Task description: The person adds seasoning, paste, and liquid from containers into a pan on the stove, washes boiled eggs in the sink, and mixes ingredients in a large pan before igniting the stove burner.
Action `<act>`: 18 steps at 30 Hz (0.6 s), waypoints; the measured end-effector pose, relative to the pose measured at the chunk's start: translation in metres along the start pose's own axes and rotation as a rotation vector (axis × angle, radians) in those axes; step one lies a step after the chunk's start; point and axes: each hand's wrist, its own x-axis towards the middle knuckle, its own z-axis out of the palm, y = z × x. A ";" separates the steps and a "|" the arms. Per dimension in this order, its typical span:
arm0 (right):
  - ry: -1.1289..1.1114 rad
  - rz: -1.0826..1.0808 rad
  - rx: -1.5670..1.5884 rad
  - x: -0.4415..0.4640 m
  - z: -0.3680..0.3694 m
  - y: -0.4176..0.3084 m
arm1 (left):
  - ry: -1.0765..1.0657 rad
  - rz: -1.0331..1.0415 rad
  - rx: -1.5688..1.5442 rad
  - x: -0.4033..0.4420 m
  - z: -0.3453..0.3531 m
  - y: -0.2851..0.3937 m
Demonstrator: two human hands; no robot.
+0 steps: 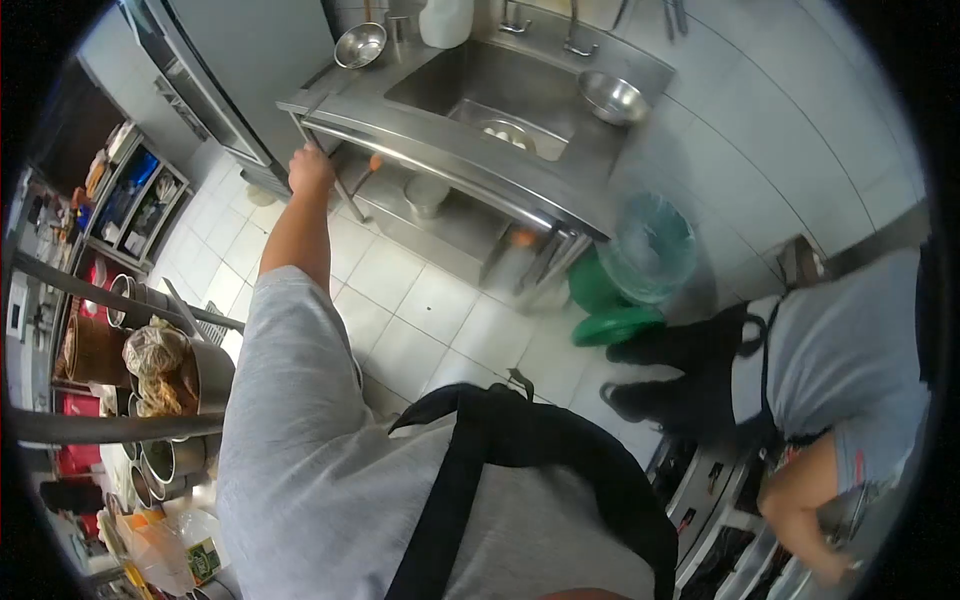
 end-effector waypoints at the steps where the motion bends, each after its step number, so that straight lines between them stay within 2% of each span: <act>1: -0.005 -0.026 0.004 0.016 -0.010 -0.020 | 0.026 -0.005 0.001 0.012 0.001 -0.001; 4: -0.014 -0.073 0.013 0.059 -0.033 -0.074 | 0.105 -0.011 0.059 0.061 0.028 -0.015; 7: -0.008 -0.071 0.027 0.096 -0.042 -0.114 | 0.058 -0.075 0.037 0.114 0.042 -0.017; 9: 0.011 -0.010 0.035 0.116 -0.041 -0.131 | 0.072 -0.074 0.084 0.180 0.081 -0.023; 13: 0.052 0.185 0.063 0.119 -0.026 -0.122 | 0.065 -0.079 0.123 0.237 0.121 -0.023; 16: 0.055 0.369 0.104 0.094 -0.008 -0.105 | 0.094 0.029 -0.018 0.273 0.163 -0.041; 17: 0.053 0.423 0.118 0.083 -0.002 -0.099 | 0.018 0.043 -0.054 0.282 0.164 -0.045; 18: 0.049 0.467 0.135 0.073 0.005 -0.095 | 0.066 0.092 -0.014 0.285 0.163 -0.049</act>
